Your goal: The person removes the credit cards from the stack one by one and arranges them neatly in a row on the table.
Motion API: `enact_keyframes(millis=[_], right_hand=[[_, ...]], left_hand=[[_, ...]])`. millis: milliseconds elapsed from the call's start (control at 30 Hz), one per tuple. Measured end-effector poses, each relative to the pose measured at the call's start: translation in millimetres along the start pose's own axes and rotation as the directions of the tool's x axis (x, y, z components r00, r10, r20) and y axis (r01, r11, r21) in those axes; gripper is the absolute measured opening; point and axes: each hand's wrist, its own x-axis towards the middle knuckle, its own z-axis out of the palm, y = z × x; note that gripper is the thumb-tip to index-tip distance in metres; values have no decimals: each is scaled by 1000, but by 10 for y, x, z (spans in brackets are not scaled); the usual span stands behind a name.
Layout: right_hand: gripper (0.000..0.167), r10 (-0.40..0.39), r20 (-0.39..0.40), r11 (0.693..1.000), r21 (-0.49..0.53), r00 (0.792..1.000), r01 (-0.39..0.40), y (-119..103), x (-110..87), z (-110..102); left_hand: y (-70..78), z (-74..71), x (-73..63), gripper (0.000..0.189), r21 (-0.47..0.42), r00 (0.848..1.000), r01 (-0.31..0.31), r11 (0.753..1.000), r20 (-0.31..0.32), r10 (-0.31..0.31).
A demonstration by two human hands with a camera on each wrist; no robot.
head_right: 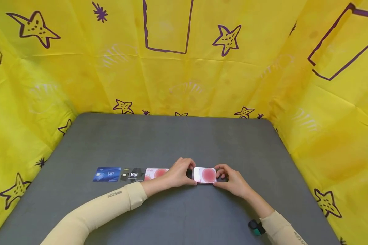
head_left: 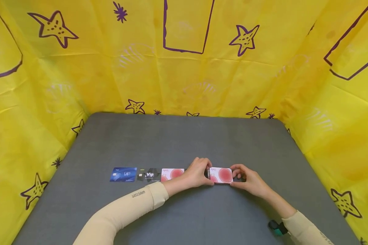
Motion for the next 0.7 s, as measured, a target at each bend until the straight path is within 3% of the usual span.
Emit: enact_keyframes(millis=[267,500,700], right_hand=[[49,-13,23,1000,-15,1000,13,102,-61,-170],[48,8,47,997,-80,999,-4,218,-115,-313],[46,-42,52,985,-168,998,50,294,-155,-450]], left_hand=[[114,120,152,52,-1,1000,-4,1000,23,4],[208,227,264,52,78,1000,-11,997,16,10],[300,334,364,52,119,1000,1,993,11,-2]])
